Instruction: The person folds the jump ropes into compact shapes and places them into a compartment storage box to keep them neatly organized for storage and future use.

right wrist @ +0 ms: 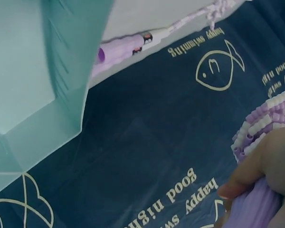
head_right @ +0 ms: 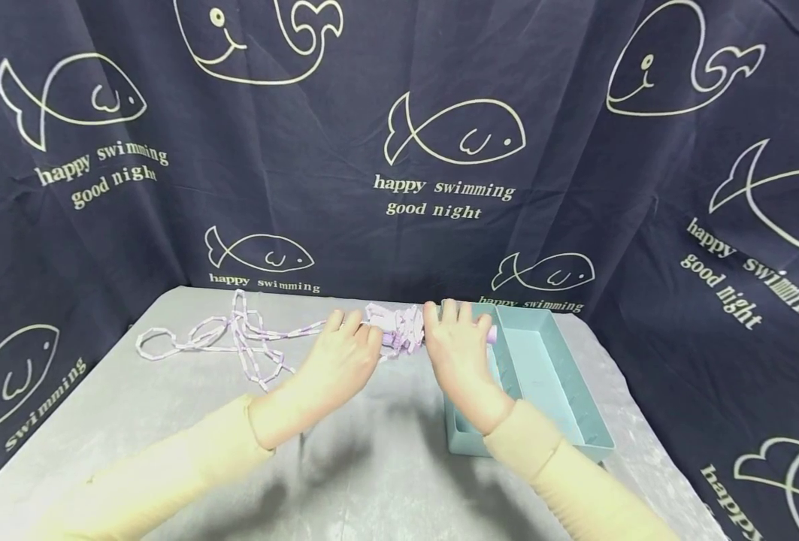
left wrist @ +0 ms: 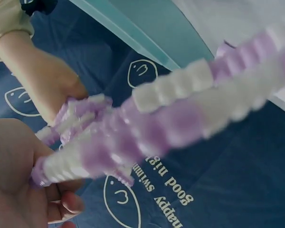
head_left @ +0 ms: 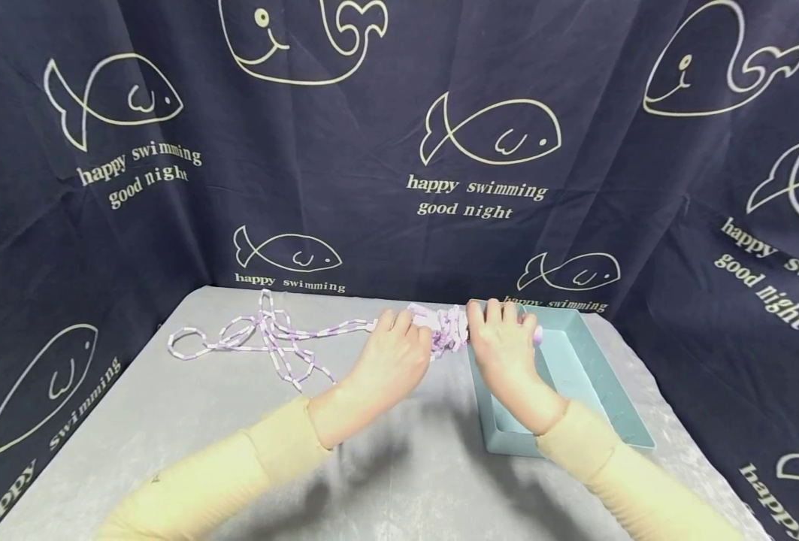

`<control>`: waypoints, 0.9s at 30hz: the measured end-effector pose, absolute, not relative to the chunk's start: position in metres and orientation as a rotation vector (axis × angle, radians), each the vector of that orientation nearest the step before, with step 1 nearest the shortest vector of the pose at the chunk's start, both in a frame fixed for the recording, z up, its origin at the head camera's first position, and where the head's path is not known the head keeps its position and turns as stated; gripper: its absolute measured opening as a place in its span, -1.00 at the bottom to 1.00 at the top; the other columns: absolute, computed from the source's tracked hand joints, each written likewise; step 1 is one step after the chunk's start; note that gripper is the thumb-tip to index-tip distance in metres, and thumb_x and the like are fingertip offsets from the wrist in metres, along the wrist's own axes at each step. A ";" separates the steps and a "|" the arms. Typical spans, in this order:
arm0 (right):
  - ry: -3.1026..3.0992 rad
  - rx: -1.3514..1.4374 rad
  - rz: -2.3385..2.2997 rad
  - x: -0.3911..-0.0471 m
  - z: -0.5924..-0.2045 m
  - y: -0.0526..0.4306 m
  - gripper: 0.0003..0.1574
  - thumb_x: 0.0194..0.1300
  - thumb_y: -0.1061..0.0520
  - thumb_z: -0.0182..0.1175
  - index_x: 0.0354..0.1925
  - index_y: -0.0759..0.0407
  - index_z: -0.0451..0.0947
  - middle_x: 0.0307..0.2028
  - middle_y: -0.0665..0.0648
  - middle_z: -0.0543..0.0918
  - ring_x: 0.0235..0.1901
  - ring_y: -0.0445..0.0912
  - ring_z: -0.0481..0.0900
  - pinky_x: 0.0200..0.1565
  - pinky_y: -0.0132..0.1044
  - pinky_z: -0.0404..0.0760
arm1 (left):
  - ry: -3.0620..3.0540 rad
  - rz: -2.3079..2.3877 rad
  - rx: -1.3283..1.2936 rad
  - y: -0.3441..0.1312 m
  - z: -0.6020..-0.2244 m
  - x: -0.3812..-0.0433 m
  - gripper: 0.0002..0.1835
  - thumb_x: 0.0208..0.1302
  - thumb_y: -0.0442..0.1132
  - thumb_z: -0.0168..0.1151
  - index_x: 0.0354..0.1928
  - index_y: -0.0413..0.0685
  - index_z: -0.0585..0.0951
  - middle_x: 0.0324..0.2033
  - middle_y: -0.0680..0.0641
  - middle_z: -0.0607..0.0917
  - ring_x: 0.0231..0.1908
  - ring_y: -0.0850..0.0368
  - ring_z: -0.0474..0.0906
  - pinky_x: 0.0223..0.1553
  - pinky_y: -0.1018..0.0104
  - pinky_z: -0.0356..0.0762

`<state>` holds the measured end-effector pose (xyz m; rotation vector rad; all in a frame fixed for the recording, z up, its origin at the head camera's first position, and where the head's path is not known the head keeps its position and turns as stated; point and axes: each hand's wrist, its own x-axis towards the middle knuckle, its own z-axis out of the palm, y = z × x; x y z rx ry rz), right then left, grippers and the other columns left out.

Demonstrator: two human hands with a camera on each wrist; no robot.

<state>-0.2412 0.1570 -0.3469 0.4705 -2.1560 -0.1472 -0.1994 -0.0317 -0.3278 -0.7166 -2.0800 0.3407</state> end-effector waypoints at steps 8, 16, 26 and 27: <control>-2.020 0.632 -0.222 -0.235 -0.350 0.152 -0.84 0.21 0.29 -0.17 -0.36 0.21 0.37 -0.50 0.22 0.39 -0.45 0.15 0.37 -0.44 0.02 0.26 | -1.946 0.335 -0.785 -0.033 -0.322 -0.208 -0.76 0.18 -0.38 -0.12 -0.59 0.01 0.42 -0.70 0.01 0.50 -0.46 0.07 0.34 -0.32 0.20 0.22; -1.933 0.801 -0.196 -0.222 -0.352 0.145 -0.79 0.24 0.31 -0.21 -0.38 0.20 0.38 -0.52 0.18 0.34 -0.47 0.11 0.32 -0.42 0.00 0.26 | -1.869 0.257 -0.840 -0.041 -0.318 -0.222 -0.78 0.23 -0.35 -0.13 -0.53 0.01 0.43 -0.57 0.00 0.46 -0.44 0.04 0.35 -0.33 0.20 0.25; -1.930 0.913 -0.114 -0.217 -0.355 0.145 -0.76 0.28 0.31 -0.24 -0.37 0.19 0.37 -0.48 0.15 0.36 -0.45 0.10 0.33 -0.37 0.02 0.26 | -1.800 0.182 -0.888 -0.050 -0.309 -0.240 -0.98 0.07 -0.29 0.05 -0.46 -0.02 0.46 -0.49 -0.02 0.48 -0.39 0.01 0.38 -0.29 0.18 0.28; -1.929 0.927 -0.107 -0.217 -0.355 0.145 -0.76 0.28 0.31 -0.24 -0.36 0.19 0.39 -0.48 0.15 0.37 -0.45 0.09 0.33 -0.37 0.02 0.26 | -1.795 0.183 -0.881 -0.051 -0.308 -0.243 -0.96 0.09 -0.29 0.04 -0.48 -0.02 0.46 -0.50 -0.02 0.48 -0.39 0.02 0.39 -0.29 0.18 0.29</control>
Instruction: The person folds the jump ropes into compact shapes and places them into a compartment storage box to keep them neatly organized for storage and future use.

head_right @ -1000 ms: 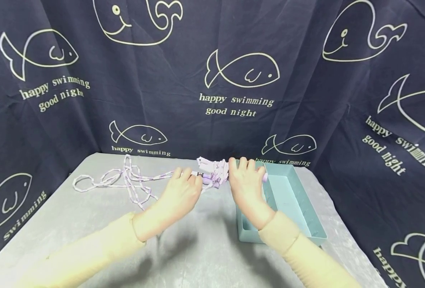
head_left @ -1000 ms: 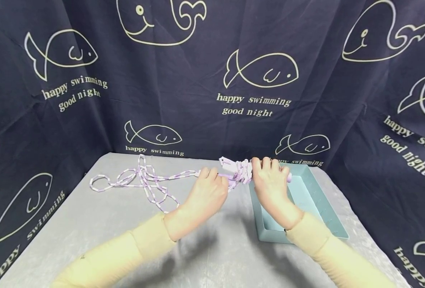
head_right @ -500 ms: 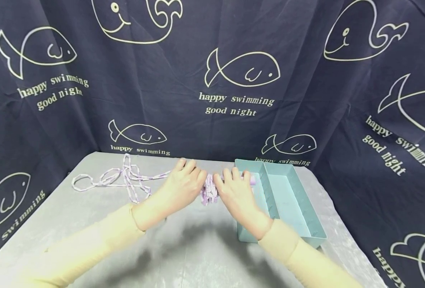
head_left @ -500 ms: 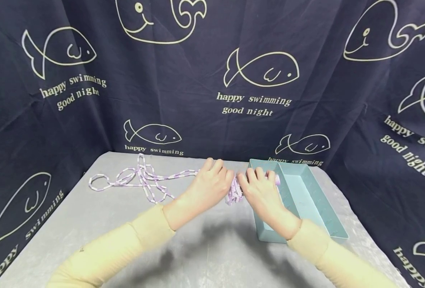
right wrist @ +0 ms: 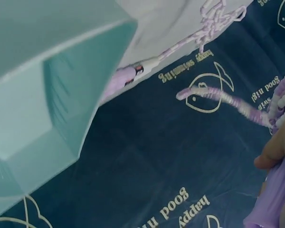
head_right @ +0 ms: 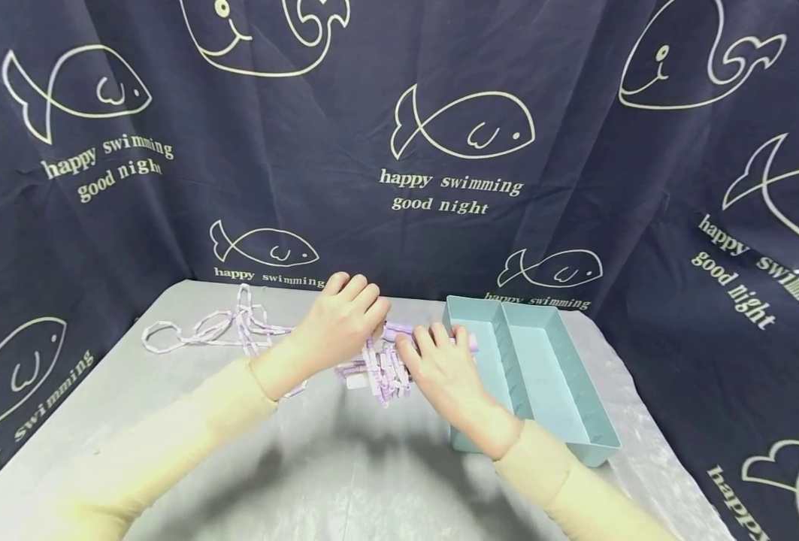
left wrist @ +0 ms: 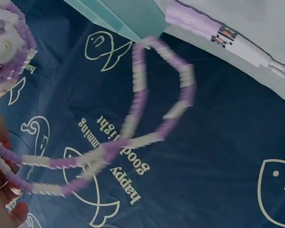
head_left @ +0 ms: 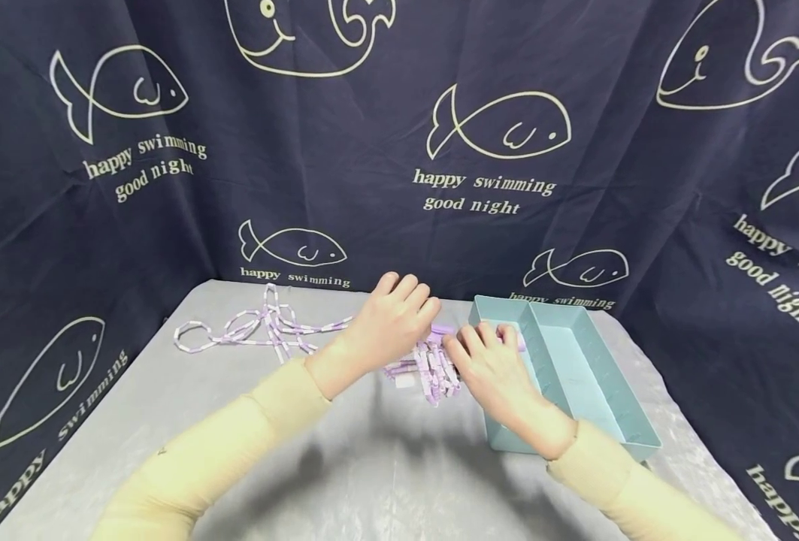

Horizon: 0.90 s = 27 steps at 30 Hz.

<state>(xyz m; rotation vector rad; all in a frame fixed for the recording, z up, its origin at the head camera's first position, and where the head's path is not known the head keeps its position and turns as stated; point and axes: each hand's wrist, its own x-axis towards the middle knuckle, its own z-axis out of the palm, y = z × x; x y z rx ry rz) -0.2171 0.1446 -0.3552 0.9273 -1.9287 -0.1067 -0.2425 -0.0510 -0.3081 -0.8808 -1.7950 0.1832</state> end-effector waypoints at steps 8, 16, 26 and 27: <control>-1.916 1.019 -0.089 -0.213 -0.363 0.148 -0.71 0.30 0.28 -0.24 -0.29 0.13 0.44 -0.43 0.11 0.43 -0.45 0.05 0.34 -0.36 -0.02 0.27 | -1.868 0.215 -0.821 -0.055 -0.308 -0.259 -0.91 0.14 -0.28 0.00 -0.48 -0.02 0.46 -0.54 -0.01 0.52 -0.38 0.02 0.42 -0.27 0.18 0.30; -1.901 1.139 -0.007 -0.207 -0.368 0.147 -0.73 0.28 0.24 -0.19 -0.27 0.15 0.47 -0.40 0.08 0.46 -0.42 0.02 0.37 -0.33 -0.06 0.29 | -1.894 0.197 -0.840 -0.061 -0.321 -0.275 -0.96 0.11 -0.25 0.07 -0.44 -0.03 0.47 -0.51 -0.03 0.54 -0.35 0.01 0.43 -0.26 0.17 0.30; -1.842 1.173 0.218 -0.201 -0.368 0.145 -0.75 0.36 0.19 -0.16 -0.26 0.21 0.47 -0.36 0.08 0.52 -0.37 0.00 0.43 -0.25 -0.04 0.30 | -2.175 0.217 -0.731 -0.085 -0.348 -0.297 -0.87 0.24 -0.31 -0.12 -0.30 -0.10 0.45 -0.48 -0.05 0.55 -0.32 -0.01 0.39 -0.24 0.15 0.26; -1.844 1.163 0.239 -0.201 -0.368 0.146 -0.74 0.37 0.17 -0.16 -0.26 0.22 0.47 -0.36 0.09 0.52 -0.37 0.00 0.43 -0.25 -0.05 0.29 | -2.197 0.218 -0.731 -0.086 -0.351 -0.298 -0.86 0.26 -0.30 -0.13 -0.29 -0.10 0.45 -0.49 -0.05 0.54 -0.32 0.00 0.38 -0.25 0.15 0.25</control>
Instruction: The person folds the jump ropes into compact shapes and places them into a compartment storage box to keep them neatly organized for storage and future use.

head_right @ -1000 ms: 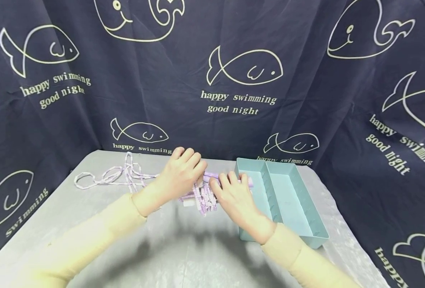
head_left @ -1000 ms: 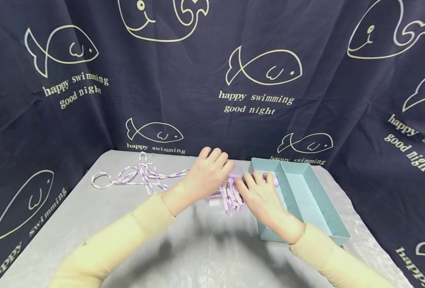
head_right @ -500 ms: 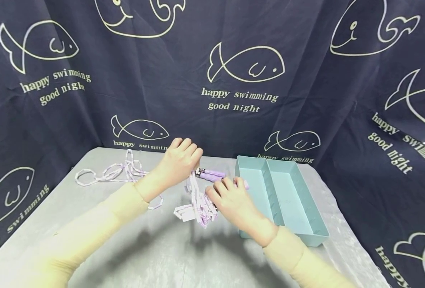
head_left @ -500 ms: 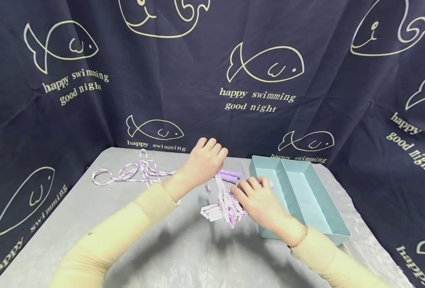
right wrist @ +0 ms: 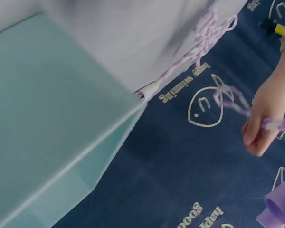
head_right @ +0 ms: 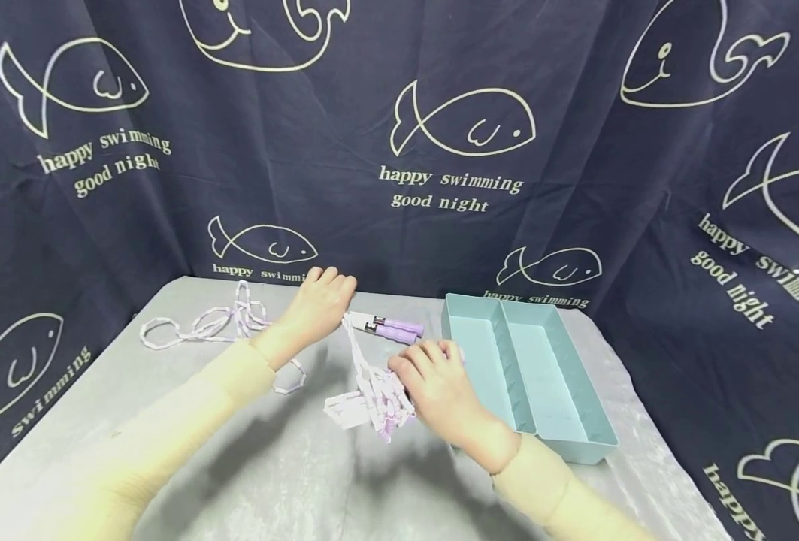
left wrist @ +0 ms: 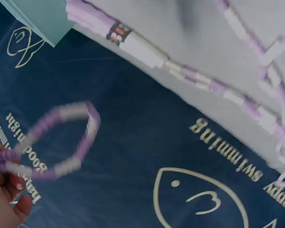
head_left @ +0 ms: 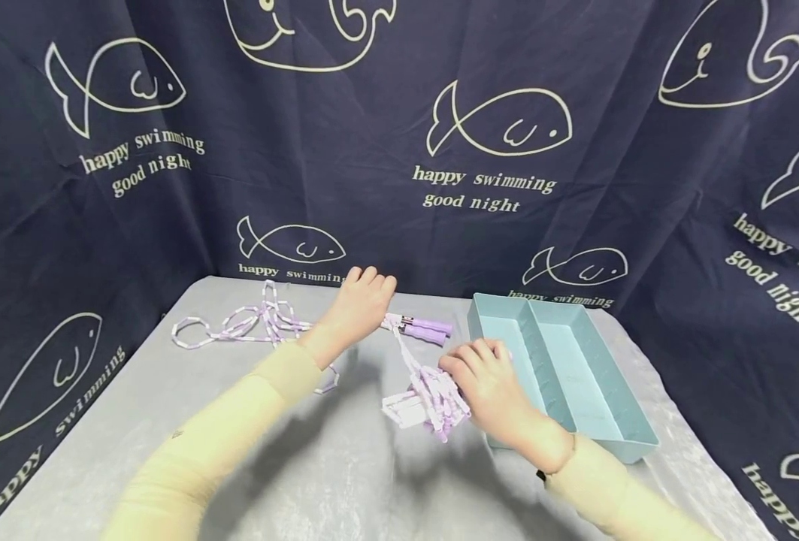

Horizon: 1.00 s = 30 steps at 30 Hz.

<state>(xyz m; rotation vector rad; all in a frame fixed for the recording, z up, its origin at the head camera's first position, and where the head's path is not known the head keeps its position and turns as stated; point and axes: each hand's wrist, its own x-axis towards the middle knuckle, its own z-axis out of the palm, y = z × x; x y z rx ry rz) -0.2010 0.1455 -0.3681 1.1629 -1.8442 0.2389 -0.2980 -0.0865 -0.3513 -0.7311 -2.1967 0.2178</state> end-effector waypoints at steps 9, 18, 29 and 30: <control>-1.815 1.169 0.424 -0.203 -0.365 0.151 -0.63 0.45 0.00 -0.15 -0.27 0.25 0.44 -0.37 0.08 0.50 -0.35 0.01 0.43 -0.25 -0.08 0.25 | -2.168 0.177 -0.795 -0.089 -0.373 -0.298 -0.88 0.31 -0.25 -0.10 -0.33 -0.07 0.44 -0.53 -0.02 0.56 -0.37 0.00 0.39 -0.31 0.18 0.24; -1.843 1.042 0.596 -0.207 -0.357 0.155 -0.56 0.39 -0.10 -0.04 -0.30 0.27 0.43 -0.39 0.10 0.51 -0.37 0.02 0.41 -0.28 -0.15 0.25 | -2.109 0.217 -0.805 -0.081 -0.384 -0.291 -0.88 0.19 -0.33 -0.09 -0.39 -0.06 0.47 -0.53 -0.03 0.58 -0.39 0.02 0.39 -0.30 0.18 0.28; -2.090 0.696 0.794 -0.211 -0.342 0.163 -0.54 -0.11 0.43 0.22 -0.14 0.33 0.41 -0.30 0.25 0.53 -0.24 0.11 0.46 -0.24 -0.09 0.32 | -2.315 0.273 -0.820 -0.057 -0.399 -0.260 -0.91 0.11 -0.24 0.12 -0.32 -0.02 0.48 -0.46 0.01 0.60 -0.33 0.06 0.40 -0.24 0.22 0.25; -2.122 0.653 0.809 -0.211 -0.341 0.165 -0.50 -0.13 0.48 0.21 -0.12 0.34 0.40 -0.27 0.28 0.53 -0.22 0.14 0.47 -0.20 -0.05 0.36 | -2.309 0.277 -0.810 -0.055 -0.399 -0.258 -0.91 0.10 -0.23 0.13 -0.33 -0.02 0.49 -0.47 0.01 0.60 -0.34 0.07 0.40 -0.26 0.22 0.26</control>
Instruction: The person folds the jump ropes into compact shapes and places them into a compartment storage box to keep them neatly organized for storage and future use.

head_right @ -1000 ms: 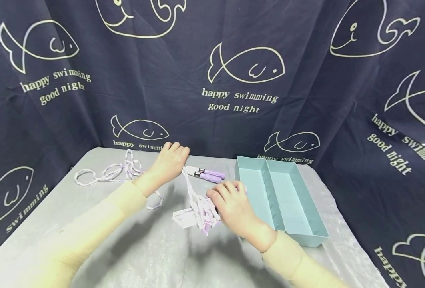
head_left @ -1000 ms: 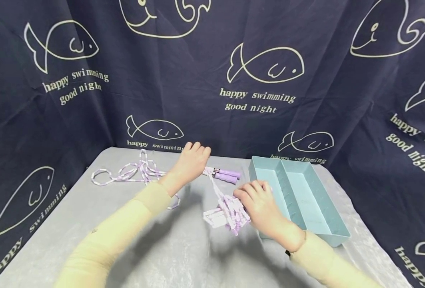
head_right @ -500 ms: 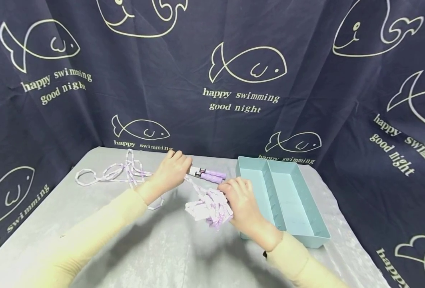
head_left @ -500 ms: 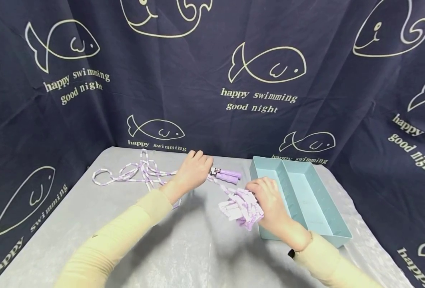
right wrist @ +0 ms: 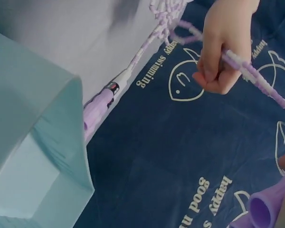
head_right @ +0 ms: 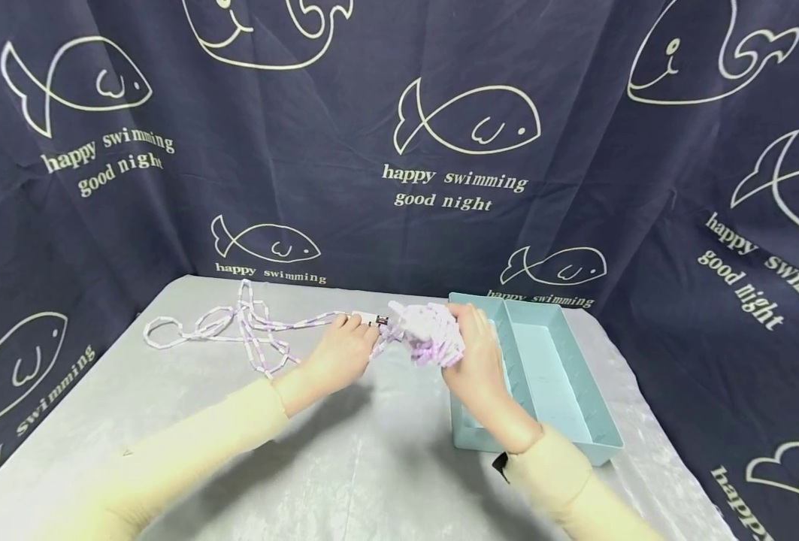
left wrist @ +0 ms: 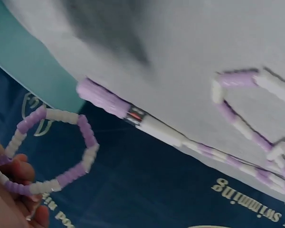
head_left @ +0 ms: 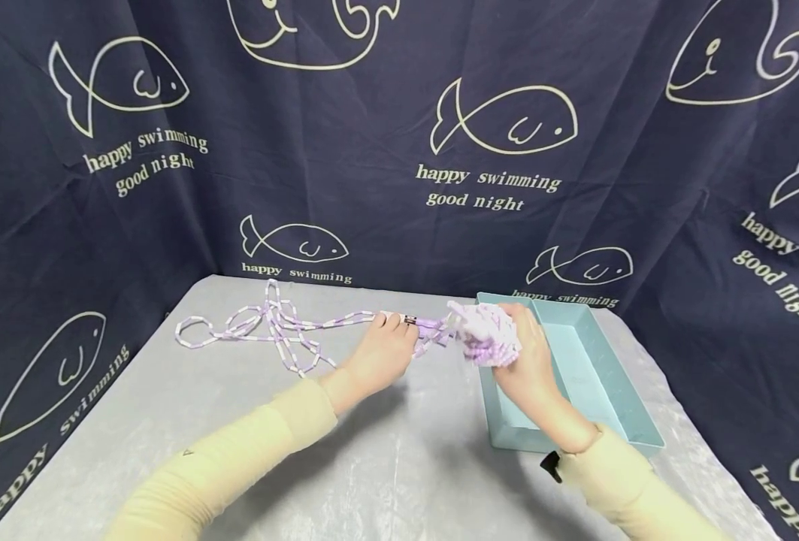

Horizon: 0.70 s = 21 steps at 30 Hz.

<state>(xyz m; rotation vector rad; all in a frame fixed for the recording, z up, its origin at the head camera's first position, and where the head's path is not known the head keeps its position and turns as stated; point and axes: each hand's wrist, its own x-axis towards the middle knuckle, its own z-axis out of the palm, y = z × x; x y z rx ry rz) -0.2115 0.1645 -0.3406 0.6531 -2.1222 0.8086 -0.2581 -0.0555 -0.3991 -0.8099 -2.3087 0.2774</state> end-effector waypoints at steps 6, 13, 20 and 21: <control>-2.270 0.469 0.862 -0.222 -0.337 0.175 -0.50 -0.05 0.49 0.14 -0.05 0.39 0.36 -0.21 0.36 0.50 -0.13 0.25 0.48 -0.11 0.13 0.41 | -2.303 0.302 -0.790 -0.047 -0.397 -0.244 -0.94 0.13 -0.22 0.13 -0.35 -0.02 0.50 -0.49 0.00 0.59 -0.36 0.08 0.40 -0.33 0.25 0.25; -2.331 0.272 0.852 -0.231 -0.337 0.182 -0.52 0.06 0.39 0.08 0.01 0.30 0.33 -0.16 0.37 0.51 -0.07 0.28 0.46 -0.21 0.18 0.36 | -2.231 0.303 -0.821 -0.032 -0.388 -0.225 -0.95 0.12 -0.23 0.14 -0.40 -0.02 0.51 -0.54 0.01 0.59 -0.41 0.09 0.40 -0.35 0.26 0.25; -2.354 0.275 0.646 -0.243 -0.339 0.186 -0.48 -0.09 0.41 0.07 -0.04 0.27 0.37 -0.21 0.31 0.54 -0.13 0.26 0.47 -0.30 0.19 0.34 | -2.172 0.390 -0.821 -0.023 -0.377 -0.207 -0.93 0.17 -0.23 0.04 -0.45 0.02 0.46 -0.58 0.04 0.53 -0.43 0.10 0.34 -0.34 0.26 0.23; -2.358 0.284 0.603 -0.244 -0.340 0.186 -0.47 -0.11 0.42 0.07 -0.05 0.26 0.38 -0.23 0.30 0.54 -0.15 0.26 0.47 -0.33 0.18 0.34 | -2.163 0.397 -0.822 -0.023 -0.375 -0.205 -0.92 0.18 -0.24 0.02 -0.46 0.02 0.46 -0.58 0.04 0.52 -0.43 0.10 0.34 -0.34 0.27 0.22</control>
